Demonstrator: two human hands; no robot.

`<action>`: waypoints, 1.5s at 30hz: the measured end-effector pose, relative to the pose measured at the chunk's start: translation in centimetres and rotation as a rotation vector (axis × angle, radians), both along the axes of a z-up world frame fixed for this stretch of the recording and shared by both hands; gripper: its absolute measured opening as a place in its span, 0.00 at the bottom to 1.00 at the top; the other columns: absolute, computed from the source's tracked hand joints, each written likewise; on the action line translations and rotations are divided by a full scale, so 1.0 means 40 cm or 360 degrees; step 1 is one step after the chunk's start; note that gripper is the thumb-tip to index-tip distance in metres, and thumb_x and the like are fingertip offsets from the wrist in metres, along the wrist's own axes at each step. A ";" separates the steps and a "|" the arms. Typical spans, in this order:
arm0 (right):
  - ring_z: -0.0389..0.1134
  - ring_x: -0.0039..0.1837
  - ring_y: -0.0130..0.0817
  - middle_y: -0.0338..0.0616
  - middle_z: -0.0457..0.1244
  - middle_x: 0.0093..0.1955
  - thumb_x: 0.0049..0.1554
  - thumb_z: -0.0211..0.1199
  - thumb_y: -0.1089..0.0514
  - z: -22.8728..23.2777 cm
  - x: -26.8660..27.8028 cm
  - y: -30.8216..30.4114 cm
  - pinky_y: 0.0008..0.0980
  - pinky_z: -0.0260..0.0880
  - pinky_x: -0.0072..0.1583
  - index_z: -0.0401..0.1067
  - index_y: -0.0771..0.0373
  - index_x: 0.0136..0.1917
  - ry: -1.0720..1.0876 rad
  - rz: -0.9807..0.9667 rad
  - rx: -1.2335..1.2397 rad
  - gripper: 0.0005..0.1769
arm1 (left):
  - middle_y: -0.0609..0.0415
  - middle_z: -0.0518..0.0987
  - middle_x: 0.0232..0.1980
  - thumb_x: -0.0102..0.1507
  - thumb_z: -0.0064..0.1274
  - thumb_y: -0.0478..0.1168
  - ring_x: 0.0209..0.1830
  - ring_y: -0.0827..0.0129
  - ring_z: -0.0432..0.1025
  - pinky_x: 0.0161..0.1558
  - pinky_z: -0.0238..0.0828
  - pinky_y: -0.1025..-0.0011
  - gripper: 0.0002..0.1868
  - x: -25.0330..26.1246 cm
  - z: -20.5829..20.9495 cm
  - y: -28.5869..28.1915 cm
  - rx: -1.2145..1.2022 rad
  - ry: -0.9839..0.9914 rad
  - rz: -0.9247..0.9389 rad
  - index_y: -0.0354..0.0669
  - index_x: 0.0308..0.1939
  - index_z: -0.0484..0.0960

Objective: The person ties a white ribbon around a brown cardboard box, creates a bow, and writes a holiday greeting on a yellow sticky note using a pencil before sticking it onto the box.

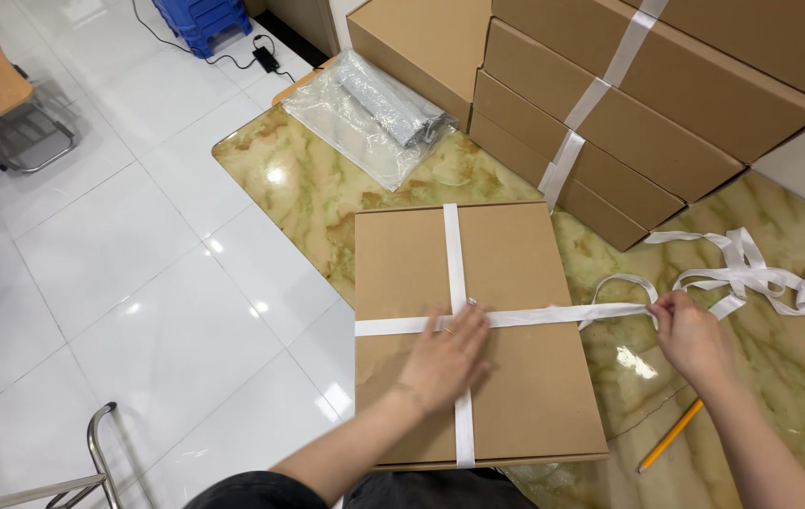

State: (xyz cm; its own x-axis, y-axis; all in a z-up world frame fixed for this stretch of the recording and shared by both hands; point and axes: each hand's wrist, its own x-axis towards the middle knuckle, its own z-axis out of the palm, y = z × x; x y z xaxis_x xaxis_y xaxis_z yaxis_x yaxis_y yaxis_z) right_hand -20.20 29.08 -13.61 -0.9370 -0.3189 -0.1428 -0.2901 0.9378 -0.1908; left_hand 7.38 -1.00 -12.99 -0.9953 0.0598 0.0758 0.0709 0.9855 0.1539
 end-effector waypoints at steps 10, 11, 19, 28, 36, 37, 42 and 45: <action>0.75 0.51 0.52 0.58 0.67 0.61 0.56 0.68 0.55 -0.043 -0.025 -0.022 0.41 0.70 0.49 0.52 0.46 0.84 -0.0899 -0.0472 -0.1096 0.47 | 0.45 0.51 0.85 0.71 0.29 0.66 0.85 0.55 0.44 0.78 0.23 0.32 0.43 -0.037 -0.096 0.104 -0.0020 0.0097 0.0197 0.38 0.79 0.55; 0.74 0.44 0.48 0.57 0.70 0.54 0.59 0.67 0.51 -0.134 -0.050 -0.001 0.38 0.69 0.43 0.62 0.52 0.71 -0.0829 -0.0639 -0.1157 0.30 | 0.46 0.53 0.84 0.71 0.30 0.66 0.84 0.56 0.46 0.78 0.25 0.32 0.43 -0.039 -0.094 0.101 -0.0092 0.0156 0.0191 0.38 0.79 0.57; 0.75 0.54 0.39 0.36 0.74 0.45 0.52 0.64 0.24 -0.179 0.056 -0.184 0.39 0.67 0.55 0.78 0.44 0.41 -0.0584 -0.0501 0.0033 0.25 | 0.48 0.57 0.83 0.72 0.31 0.65 0.83 0.56 0.49 0.77 0.32 0.31 0.41 -0.042 -0.099 0.084 -0.0234 0.0321 0.0114 0.38 0.78 0.59; 0.75 0.54 0.56 0.65 0.69 0.53 0.64 0.62 0.62 -0.294 0.128 -0.090 0.47 0.81 0.58 0.69 0.78 0.60 -0.0567 -0.1865 -0.2392 0.17 | 0.48 0.53 0.85 0.71 0.31 0.65 0.84 0.56 0.47 0.78 0.34 0.34 0.41 -0.060 -0.103 0.104 -0.0314 0.0384 0.0168 0.40 0.79 0.57; 0.72 0.54 0.33 0.38 0.69 0.47 0.63 0.65 0.53 -0.100 0.131 0.006 0.31 0.67 0.57 0.72 0.53 0.56 -0.0966 -0.1598 -0.2907 0.09 | 0.49 0.51 0.85 0.71 0.30 0.64 0.84 0.57 0.46 0.76 0.31 0.31 0.41 -0.209 -0.129 0.168 -0.0169 0.0146 -0.0122 0.39 0.79 0.56; 0.72 0.54 0.33 0.38 0.69 0.47 0.63 0.65 0.53 -0.034 0.141 -0.006 0.31 0.67 0.57 0.72 0.53 0.56 -0.0949 -0.1604 -0.2915 0.09 | 0.49 0.51 0.85 0.71 0.30 0.64 0.84 0.57 0.46 0.76 0.31 0.31 0.41 -0.217 -0.099 0.169 -0.0167 0.0151 -0.0137 0.39 0.79 0.56; 0.78 0.52 0.41 0.57 0.75 0.49 0.58 0.66 0.68 0.239 0.214 -0.128 0.38 0.79 0.62 0.76 0.65 0.52 -0.0271 -0.0663 -0.2538 0.07 | 0.47 0.85 0.38 0.73 0.33 0.57 0.42 0.48 0.77 0.46 0.68 0.56 0.24 -0.243 0.176 0.141 0.1222 -0.0679 0.0442 0.52 0.43 0.84; 0.77 0.47 0.32 0.43 0.77 0.42 0.49 0.72 0.68 0.330 0.368 -0.268 0.34 0.76 0.59 0.87 0.55 0.49 -0.0345 -0.0368 -0.1919 0.15 | 0.39 0.88 0.49 0.75 0.30 0.61 0.46 0.52 0.85 0.45 0.85 0.60 0.35 -0.271 0.152 0.057 0.2526 -0.1442 0.0545 0.37 0.65 0.81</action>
